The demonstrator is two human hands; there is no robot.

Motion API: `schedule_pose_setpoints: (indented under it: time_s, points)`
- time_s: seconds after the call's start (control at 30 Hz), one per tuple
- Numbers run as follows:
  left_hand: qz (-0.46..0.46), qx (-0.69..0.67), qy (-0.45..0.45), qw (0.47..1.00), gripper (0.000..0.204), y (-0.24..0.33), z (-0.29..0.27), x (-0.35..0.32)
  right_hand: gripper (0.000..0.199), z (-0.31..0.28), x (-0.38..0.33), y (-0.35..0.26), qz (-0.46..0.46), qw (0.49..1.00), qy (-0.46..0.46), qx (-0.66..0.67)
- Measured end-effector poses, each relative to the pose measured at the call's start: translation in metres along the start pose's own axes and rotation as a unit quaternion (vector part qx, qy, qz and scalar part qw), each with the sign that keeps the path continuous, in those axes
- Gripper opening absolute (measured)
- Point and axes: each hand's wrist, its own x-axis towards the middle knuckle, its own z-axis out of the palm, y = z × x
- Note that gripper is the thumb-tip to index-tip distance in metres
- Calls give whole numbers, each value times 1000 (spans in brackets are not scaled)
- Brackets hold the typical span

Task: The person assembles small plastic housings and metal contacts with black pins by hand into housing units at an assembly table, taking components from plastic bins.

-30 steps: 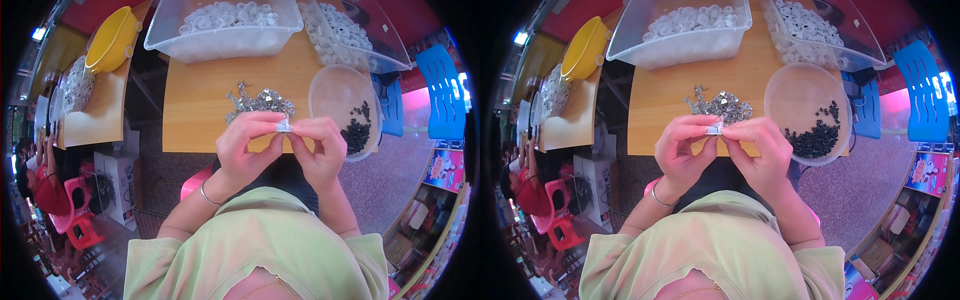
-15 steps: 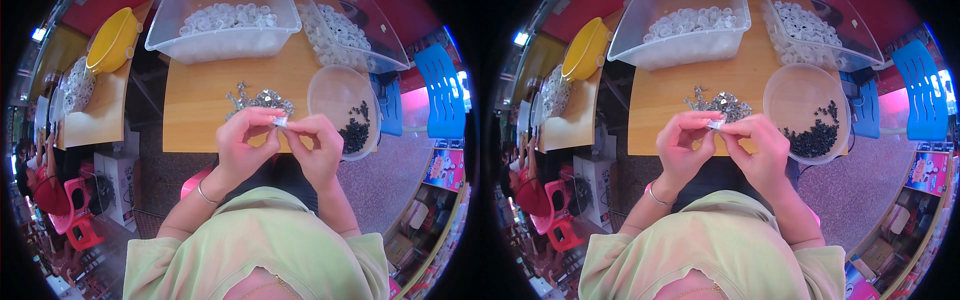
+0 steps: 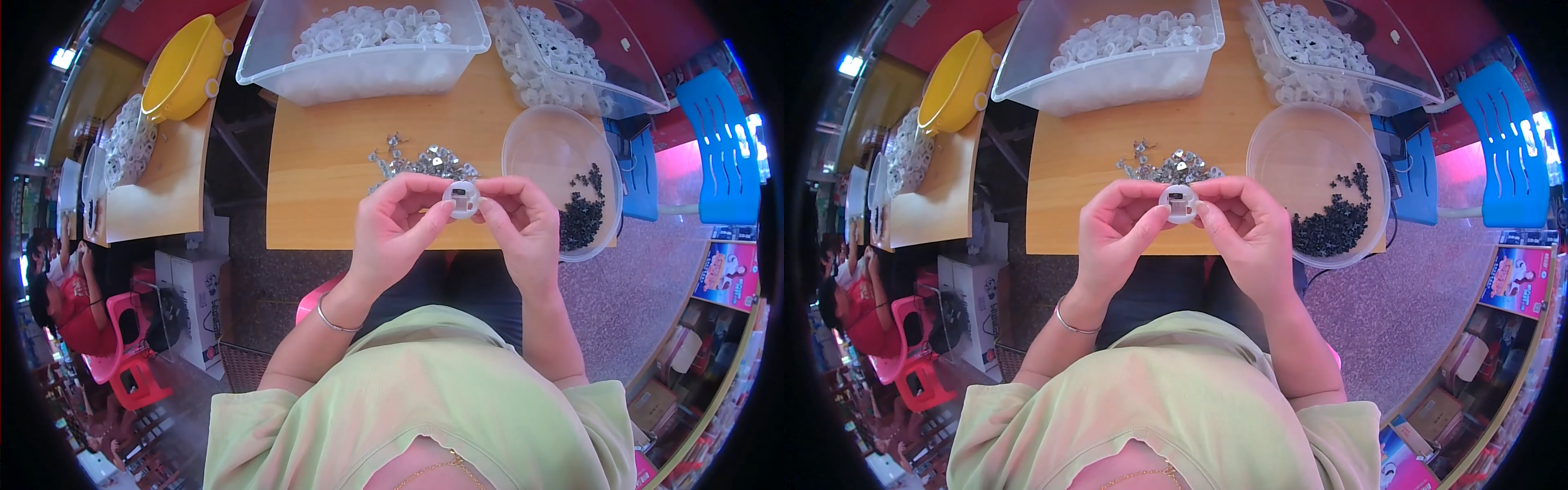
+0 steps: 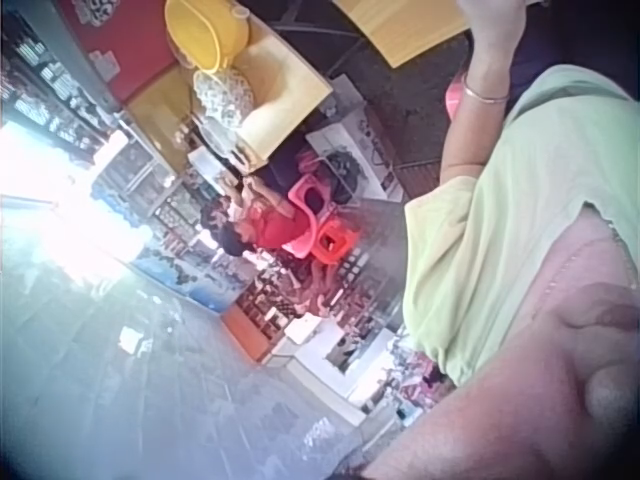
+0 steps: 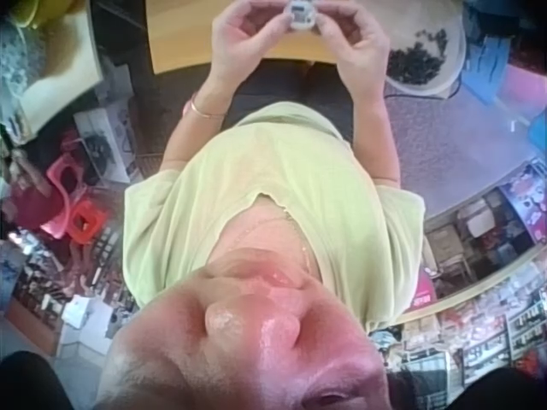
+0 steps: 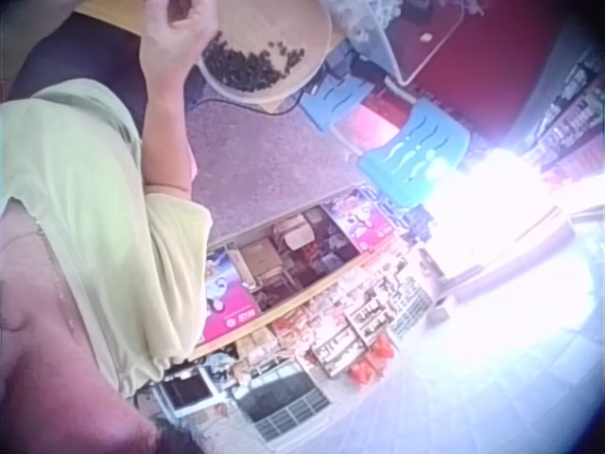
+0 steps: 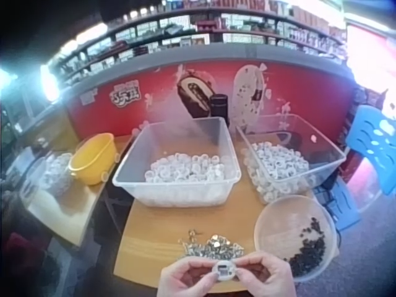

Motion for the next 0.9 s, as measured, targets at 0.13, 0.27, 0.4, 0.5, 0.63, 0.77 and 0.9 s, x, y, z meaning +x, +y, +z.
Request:
schedule_pose_setpoints:
  time_s: [0.13,0.27,0.4,0.5,0.63,0.77,0.9]
  points:
    - [5,-4,2,1000,20,-2,1,-1,16,-2,1,6,11,1000,-7,12]
    - [24,20,-5,1000,21,-1,4,0,20,-5,1,9,6,1000,-13,-15]
    - [36,62,24,997,25,-4,8,2,20,-3,2,9,30,999,-10,19]
    - [15,58,27,998,26,-5,10,5,20,-1,2,10,31,999,-8,24]
    - [0,31,13,999,23,-11,7,8,19,-1,2,13,31,999,-5,21]
    - [-58,-35,27,997,21,-9,9,9,18,-2,3,17,29,999,-20,4]
    - [-83,-32,29,996,21,-12,7,10,17,-5,4,18,43,999,-21,10]
